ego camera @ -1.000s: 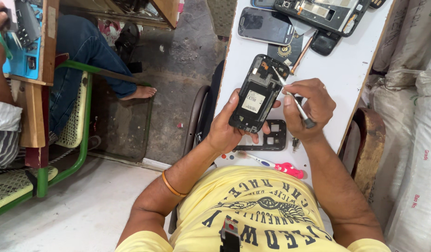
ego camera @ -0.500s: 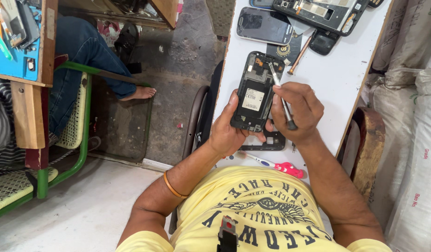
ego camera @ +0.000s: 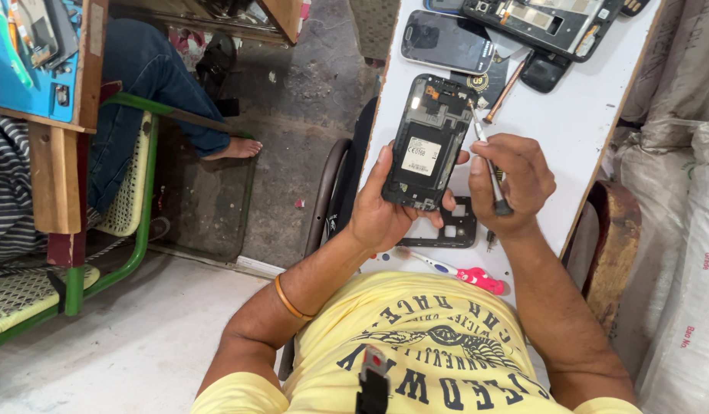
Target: The person uses a screwdriver to unscrew and remove screws from the back of a disassembled mobile phone. They hold the phone in one hand and manipulate the tool with the other, working on the internal frame.
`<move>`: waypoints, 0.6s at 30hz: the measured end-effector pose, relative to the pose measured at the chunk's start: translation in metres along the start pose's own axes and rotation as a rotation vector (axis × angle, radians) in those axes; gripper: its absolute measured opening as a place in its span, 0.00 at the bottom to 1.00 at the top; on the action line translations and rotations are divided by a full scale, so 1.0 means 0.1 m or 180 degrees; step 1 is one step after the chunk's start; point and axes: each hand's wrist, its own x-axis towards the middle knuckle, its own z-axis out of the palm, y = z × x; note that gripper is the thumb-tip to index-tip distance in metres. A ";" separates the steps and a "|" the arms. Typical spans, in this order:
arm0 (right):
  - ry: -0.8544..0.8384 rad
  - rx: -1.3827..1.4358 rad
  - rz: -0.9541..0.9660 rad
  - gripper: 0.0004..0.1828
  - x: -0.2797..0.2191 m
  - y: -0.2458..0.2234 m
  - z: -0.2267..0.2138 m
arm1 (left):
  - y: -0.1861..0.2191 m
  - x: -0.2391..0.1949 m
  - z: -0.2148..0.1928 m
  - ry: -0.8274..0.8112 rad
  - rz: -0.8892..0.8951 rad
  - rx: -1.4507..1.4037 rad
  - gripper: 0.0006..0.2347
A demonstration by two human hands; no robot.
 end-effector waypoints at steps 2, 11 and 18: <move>-0.0006 0.0077 0.0031 0.09 -0.01 0.01 0.00 | 0.01 0.02 0.00 0.0017 0.0026 0.0003 0.31; -0.0109 0.0245 0.0039 0.13 -0.03 -0.02 0.01 | 0.13 0.08 -0.05 0.0187 0.0257 0.0231 0.34; -0.0222 0.0151 -0.0088 0.15 -0.04 -0.02 0.04 | 0.23 0.11 -0.07 0.0286 0.0491 0.0522 0.32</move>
